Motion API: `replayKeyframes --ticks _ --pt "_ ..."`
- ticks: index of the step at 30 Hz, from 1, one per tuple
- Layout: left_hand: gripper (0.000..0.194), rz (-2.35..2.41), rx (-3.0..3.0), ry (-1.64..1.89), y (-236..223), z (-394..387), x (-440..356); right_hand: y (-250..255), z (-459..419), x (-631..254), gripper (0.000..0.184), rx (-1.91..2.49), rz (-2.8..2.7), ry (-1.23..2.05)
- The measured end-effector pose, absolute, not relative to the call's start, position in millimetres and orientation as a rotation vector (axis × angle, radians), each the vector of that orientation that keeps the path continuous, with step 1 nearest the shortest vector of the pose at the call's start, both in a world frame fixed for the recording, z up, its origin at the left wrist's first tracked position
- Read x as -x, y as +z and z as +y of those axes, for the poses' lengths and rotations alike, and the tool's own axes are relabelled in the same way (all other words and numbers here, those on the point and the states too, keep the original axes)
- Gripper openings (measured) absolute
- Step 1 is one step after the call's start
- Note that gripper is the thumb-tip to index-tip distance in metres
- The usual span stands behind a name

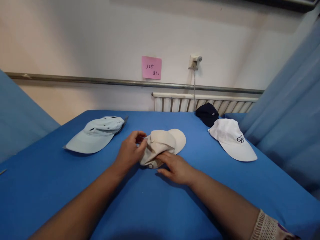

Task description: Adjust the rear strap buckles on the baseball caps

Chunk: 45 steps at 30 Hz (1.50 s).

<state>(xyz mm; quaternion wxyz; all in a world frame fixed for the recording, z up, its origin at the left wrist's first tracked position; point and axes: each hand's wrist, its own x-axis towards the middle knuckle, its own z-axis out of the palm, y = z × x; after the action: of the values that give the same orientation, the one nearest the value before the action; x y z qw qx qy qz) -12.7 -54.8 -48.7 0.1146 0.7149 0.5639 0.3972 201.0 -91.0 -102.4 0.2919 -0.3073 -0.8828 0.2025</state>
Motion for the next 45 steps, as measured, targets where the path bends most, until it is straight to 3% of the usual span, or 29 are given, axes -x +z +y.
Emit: replayKeyframes --ticks 2,6,11,14,21,25,34,45 --pt "0.028 1.765 -1.991 1.139 -53 -61 31 -108 -88 -200 0.046 0.953 -2.321 0.563" --pt "0.022 1.82 -1.939 0.769 -65 -80 58 -116 -83 -201 0.049 1.074 -2.303 0.523" --pt "0.026 1.524 -1.981 0.433 -81 -103 55 -120 -83 -201 0.037 1.075 -2.288 0.5" --pt "0.027 1.445 -2.012 0.484 -87 -105 48 -120 -86 -201 0.02 1.044 -2.251 0.47" --pt "0.026 1.562 -2.017 0.611 -90 -99 47 -128 -62 -224 0.021 1.226 -1.606 0.4" --pt "0.024 1.656 -1.987 0.608 -89 -99 48 -142 -27 -250 0.04 1.635 -1.356 0.531" --pt "0.024 1.39 -1.866 0.507 -90 -111 29 -150 2 -256 0.059 1.599 -1.216 0.787" --pt "0.028 1.329 -1.422 0.722 -91 -111 21 -139 -22 -244 0.023 1.076 -0.769 1.377"
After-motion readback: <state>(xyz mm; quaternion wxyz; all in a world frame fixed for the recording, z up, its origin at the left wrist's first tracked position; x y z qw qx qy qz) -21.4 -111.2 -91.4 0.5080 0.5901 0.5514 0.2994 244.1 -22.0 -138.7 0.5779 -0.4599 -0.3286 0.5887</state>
